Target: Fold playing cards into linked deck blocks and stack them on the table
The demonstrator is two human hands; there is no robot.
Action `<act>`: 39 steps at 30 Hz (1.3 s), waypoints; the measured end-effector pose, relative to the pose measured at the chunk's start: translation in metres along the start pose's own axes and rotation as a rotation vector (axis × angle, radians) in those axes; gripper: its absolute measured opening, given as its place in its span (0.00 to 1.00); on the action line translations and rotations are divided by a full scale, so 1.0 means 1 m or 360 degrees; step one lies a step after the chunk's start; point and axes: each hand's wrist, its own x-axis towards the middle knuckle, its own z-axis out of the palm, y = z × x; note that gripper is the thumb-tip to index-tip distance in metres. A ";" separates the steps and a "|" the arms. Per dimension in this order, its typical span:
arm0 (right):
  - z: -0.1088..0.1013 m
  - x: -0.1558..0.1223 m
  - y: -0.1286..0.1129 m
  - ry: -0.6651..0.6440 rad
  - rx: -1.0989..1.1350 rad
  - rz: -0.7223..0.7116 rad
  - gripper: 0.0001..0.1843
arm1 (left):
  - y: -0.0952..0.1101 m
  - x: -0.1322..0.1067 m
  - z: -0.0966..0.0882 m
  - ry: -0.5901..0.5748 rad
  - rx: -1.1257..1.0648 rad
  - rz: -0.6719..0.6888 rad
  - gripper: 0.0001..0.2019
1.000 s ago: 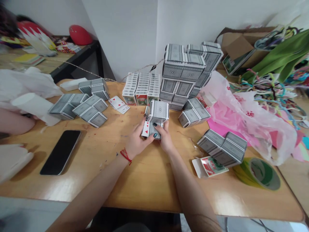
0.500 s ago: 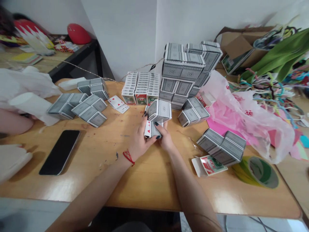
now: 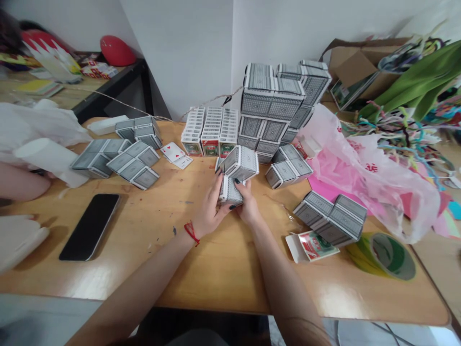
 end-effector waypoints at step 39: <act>0.001 -0.001 -0.010 -0.0113 -0.0135 0.0269 0.16 | -0.003 -0.006 -0.016 0.0299 0.0941 0.0392 0.20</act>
